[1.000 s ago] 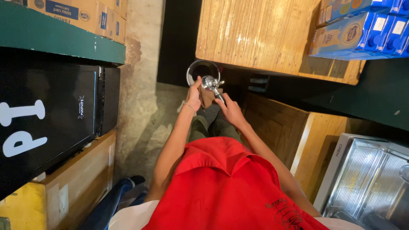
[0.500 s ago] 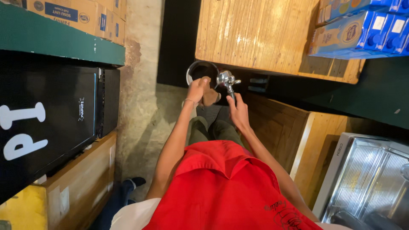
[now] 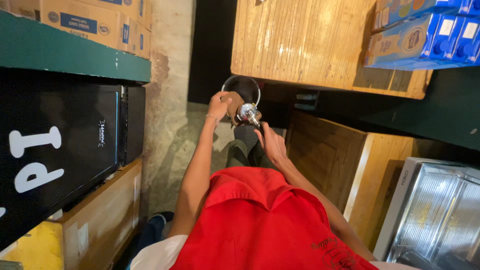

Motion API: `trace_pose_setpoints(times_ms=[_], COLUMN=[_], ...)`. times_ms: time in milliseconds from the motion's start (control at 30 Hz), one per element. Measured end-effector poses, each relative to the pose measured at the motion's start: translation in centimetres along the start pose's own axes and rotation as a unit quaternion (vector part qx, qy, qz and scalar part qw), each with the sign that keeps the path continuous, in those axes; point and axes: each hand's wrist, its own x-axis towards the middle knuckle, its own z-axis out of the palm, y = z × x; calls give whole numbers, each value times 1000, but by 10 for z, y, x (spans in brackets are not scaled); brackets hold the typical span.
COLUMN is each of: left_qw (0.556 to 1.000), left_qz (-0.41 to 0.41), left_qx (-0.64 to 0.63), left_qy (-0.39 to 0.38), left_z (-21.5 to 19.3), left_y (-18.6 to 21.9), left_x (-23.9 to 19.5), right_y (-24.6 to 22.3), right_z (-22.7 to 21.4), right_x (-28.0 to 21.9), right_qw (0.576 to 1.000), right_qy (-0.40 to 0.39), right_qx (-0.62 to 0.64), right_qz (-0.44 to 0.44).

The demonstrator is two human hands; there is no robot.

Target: The person retrieves a portafilter, grinds coffee beans into it, and levels the grounds using a distribution tool. They then tamp the coffee, place the portafilter into the espresso machine, and later remove it to repeat the process with a second dose.

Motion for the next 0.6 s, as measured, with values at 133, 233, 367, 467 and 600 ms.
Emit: trace_pose_setpoints(times_ms=[133,233,367,467,600], left_qw=[997,992,992,986,984], left_qz=[50,96,117,125,159], left_qx=[-42,-81,32,97,51], left_qy=[27,23,32,51,64], left_z=[-1,-1,-1,-4,-7], left_y=[18,26,36,37,40], left_x=[-14,-11,-17,-20,-36], right_y=[-3,0,1,0,-5], right_z=[-1,2,6,6,-8], right_x=[0,6,2,2,-1], right_qw=[997,996,998,993,997], right_qy=[35,56,58,70,63], right_qx=[-64,-66,-29,-80,-31], right_qz=[-10,-23,-28,-42,-33])
